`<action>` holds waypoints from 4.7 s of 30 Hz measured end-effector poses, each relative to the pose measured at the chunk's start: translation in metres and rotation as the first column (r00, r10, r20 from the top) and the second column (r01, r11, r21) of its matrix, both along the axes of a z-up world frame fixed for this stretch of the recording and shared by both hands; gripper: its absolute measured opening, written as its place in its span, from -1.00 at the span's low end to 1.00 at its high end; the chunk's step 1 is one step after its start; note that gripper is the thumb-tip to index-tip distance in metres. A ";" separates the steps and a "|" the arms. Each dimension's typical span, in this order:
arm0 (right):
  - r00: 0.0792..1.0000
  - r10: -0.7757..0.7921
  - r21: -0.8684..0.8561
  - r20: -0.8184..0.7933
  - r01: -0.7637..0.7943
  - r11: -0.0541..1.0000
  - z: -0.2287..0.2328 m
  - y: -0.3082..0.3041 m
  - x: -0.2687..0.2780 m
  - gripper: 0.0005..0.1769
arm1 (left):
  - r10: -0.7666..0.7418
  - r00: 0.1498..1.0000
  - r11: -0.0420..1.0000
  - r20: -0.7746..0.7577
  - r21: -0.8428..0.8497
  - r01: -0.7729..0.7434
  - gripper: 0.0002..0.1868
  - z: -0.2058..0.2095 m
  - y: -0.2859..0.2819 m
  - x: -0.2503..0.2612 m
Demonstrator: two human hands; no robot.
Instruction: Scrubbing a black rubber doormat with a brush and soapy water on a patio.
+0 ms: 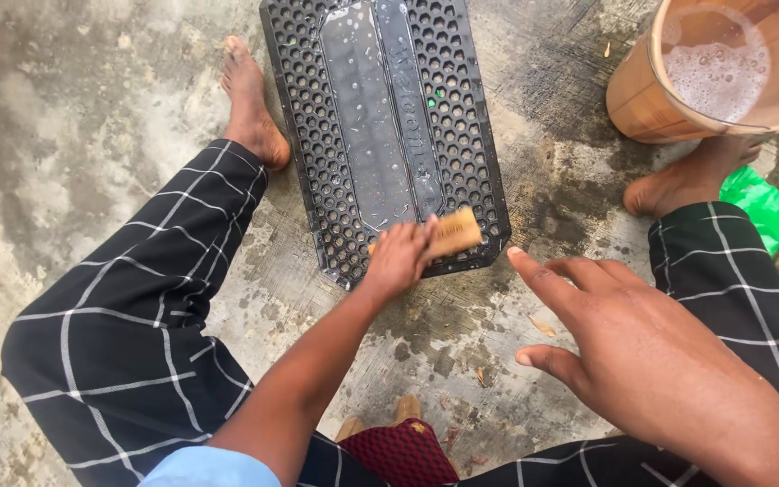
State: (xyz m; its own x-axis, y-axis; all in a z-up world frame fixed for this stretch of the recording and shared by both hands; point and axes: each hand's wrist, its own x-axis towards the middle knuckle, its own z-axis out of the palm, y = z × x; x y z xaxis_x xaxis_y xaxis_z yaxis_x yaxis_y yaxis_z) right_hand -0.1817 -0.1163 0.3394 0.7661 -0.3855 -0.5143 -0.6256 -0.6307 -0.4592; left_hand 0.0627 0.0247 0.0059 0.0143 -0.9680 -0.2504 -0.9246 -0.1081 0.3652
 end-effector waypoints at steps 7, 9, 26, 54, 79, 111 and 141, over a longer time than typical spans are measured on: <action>0.995 -0.006 0.035 -0.103 0.009 0.999 0.006 -0.001 0.009 0.07 | -0.044 0.999 0.991 0.021 0.125 0.041 -0.21 0.010 0.005 0.031; 1.000 -0.006 0.024 -0.020 0.007 1.000 0.001 -0.001 0.005 0.07 | 0.180 0.971 0.968 0.158 0.150 -0.204 -0.33 -0.017 -0.004 0.061; 1.000 -0.016 -0.016 -0.023 0.016 1.000 -0.003 -0.002 0.006 0.02 | 0.614 0.788 0.789 0.040 0.012 -0.615 0.00 0.000 0.008 -0.014; 0.995 0.051 0.022 -0.082 -0.050 0.999 -0.002 -0.004 -0.001 0.07 | 0.571 0.817 0.820 0.075 -0.104 -0.563 0.04 -0.006 -0.024 0.023; 0.975 0.107 0.053 -0.197 -0.098 0.994 -0.007 -0.005 0.010 0.11 | 0.681 0.688 0.703 0.248 0.038 -0.710 0.09 -0.006 -0.031 0.134; 0.985 0.052 0.063 -0.165 -0.042 0.997 0.000 -0.009 0.004 0.09 | 0.216 0.960 0.976 0.175 -0.012 -0.217 -0.10 -0.016 -0.182 0.030; 0.996 -0.084 -0.029 -0.033 0.083 0.996 0.000 -0.017 -0.002 0.05 | 0.218 0.970 0.974 0.107 0.035 -0.223 0.04 -0.017 -0.151 0.014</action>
State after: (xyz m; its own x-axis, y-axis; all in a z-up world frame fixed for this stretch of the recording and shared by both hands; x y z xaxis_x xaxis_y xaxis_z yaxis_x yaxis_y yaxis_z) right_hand -0.1841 -0.1336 0.3396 0.7127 -0.4621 -0.5277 -0.6917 -0.5877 -0.4196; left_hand 0.0769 -0.1265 -0.0109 0.2537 -0.9254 -0.2815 -0.9080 -0.3281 0.2605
